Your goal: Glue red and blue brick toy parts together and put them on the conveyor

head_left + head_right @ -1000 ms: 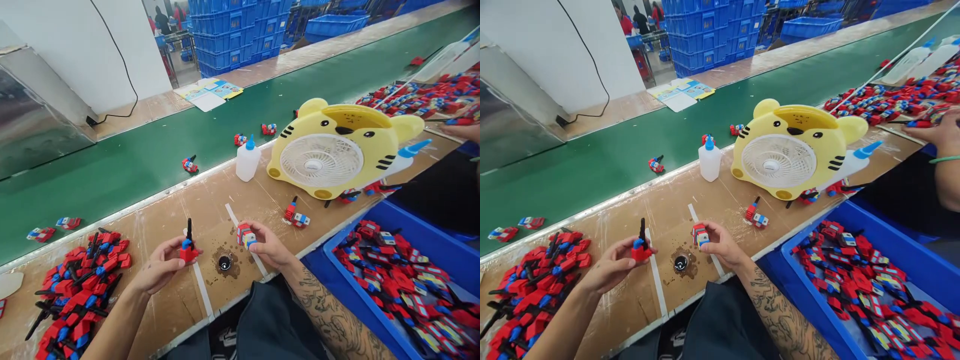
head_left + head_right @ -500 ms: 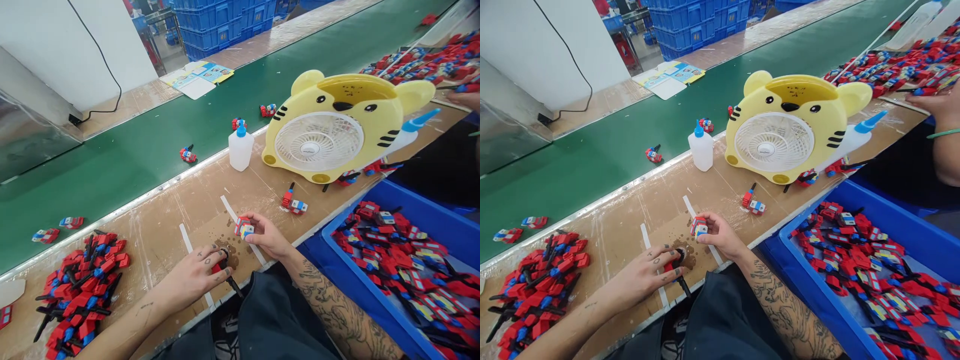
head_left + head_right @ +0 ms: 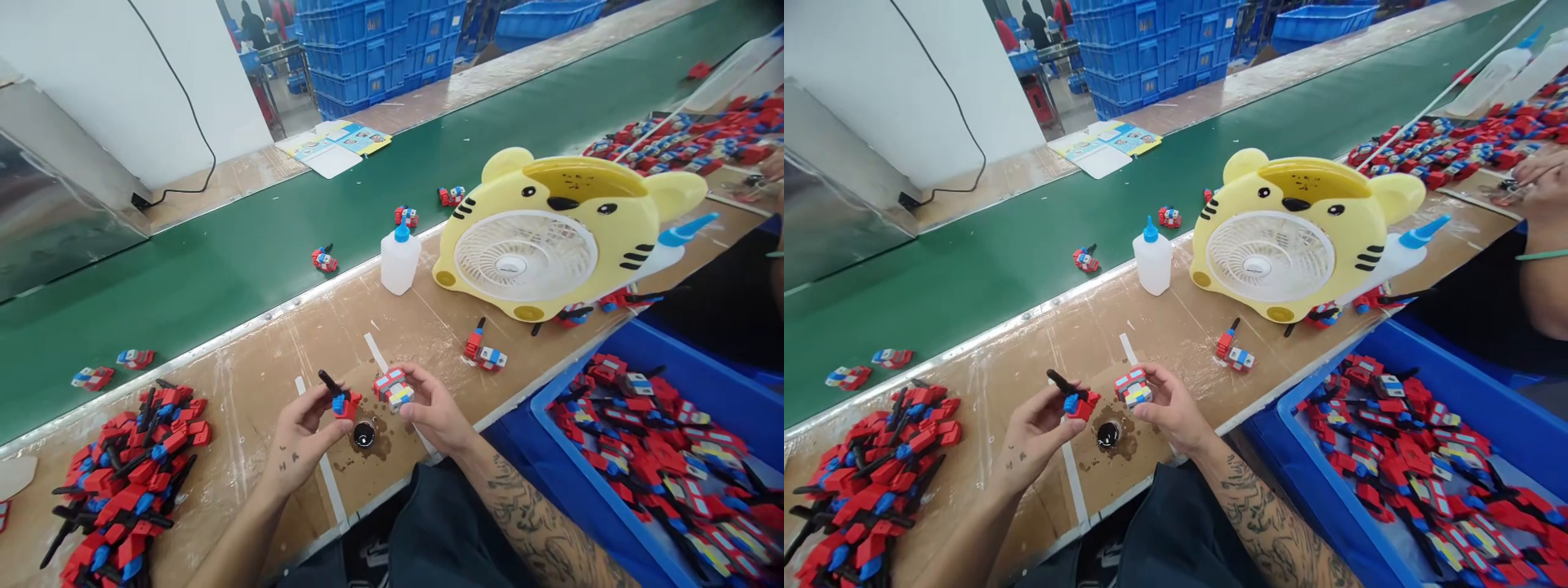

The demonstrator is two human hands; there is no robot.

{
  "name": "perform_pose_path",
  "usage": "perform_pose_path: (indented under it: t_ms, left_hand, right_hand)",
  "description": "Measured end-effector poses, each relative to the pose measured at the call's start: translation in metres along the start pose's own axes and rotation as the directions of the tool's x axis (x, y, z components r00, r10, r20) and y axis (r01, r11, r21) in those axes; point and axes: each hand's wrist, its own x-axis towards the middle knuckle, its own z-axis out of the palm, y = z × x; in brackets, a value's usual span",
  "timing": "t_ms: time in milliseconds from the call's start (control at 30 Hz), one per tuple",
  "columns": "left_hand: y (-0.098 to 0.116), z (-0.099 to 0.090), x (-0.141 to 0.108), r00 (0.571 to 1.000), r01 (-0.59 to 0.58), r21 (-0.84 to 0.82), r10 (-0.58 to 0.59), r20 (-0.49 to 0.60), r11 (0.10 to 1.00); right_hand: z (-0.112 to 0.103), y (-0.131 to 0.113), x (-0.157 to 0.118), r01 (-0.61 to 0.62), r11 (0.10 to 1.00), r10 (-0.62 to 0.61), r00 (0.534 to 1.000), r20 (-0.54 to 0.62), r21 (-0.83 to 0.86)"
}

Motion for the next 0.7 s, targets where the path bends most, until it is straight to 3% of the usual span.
perform_pose_path:
  t_ms: [67, 167, 267, 333, 433, 567, 633, 700]
  left_hand:
    - [0.001, 0.008, 0.001, 0.995, 0.072, -0.141, -0.082, -0.065, 0.987]
    - [0.003, 0.015, 0.005, 0.993, 0.093, -0.199, -0.106, -0.057, 0.976]
    - [0.001, 0.018, 0.007, 0.994, 0.101, -0.229, -0.109, -0.022, 0.968]
    - [-0.001, 0.021, 0.007, 0.99, 0.119, -0.258, -0.135, -0.043, 0.959]
    - [-0.002, 0.031, 0.006, 0.983, 0.115, -0.326, -0.154, -0.096, 0.938]
    - [0.003, 0.042, 0.019, 0.971, -0.006, -0.34, -0.076, -0.228, 0.941]
    - [0.005, 0.04, 0.035, 0.955, -0.062, -0.259, -0.019, -0.297, 0.964]
    - [0.006, 0.031, 0.057, 0.937, -0.099, -0.121, 0.052, -0.345, 0.988]
  right_hand:
    - [0.005, 0.003, 0.002, 0.019, 1.0, -0.019, 1.0, -0.023, 0.003]
    - [0.011, 0.006, 0.004, 0.051, 0.997, -0.051, 0.999, -0.011, -0.05]
    - [0.013, 0.008, 0.004, 0.106, 0.97, -0.103, 0.994, 0.025, -0.218]
    - [0.016, 0.008, 0.002, 0.154, 0.906, -0.155, 0.987, 0.028, -0.394]
    - [0.026, 0.006, 0.002, 0.27, 0.673, -0.291, 0.952, 0.089, -0.689]
    - [0.053, 0.006, 0.018, 0.493, 0.246, -0.523, 0.792, 0.314, -0.834]
    - [0.066, 0.007, 0.036, 0.522, 0.165, -0.58, 0.737, 0.346, -0.837]
    - [0.074, 0.007, 0.06, 0.502, 0.172, -0.595, 0.738, 0.317, -0.847]
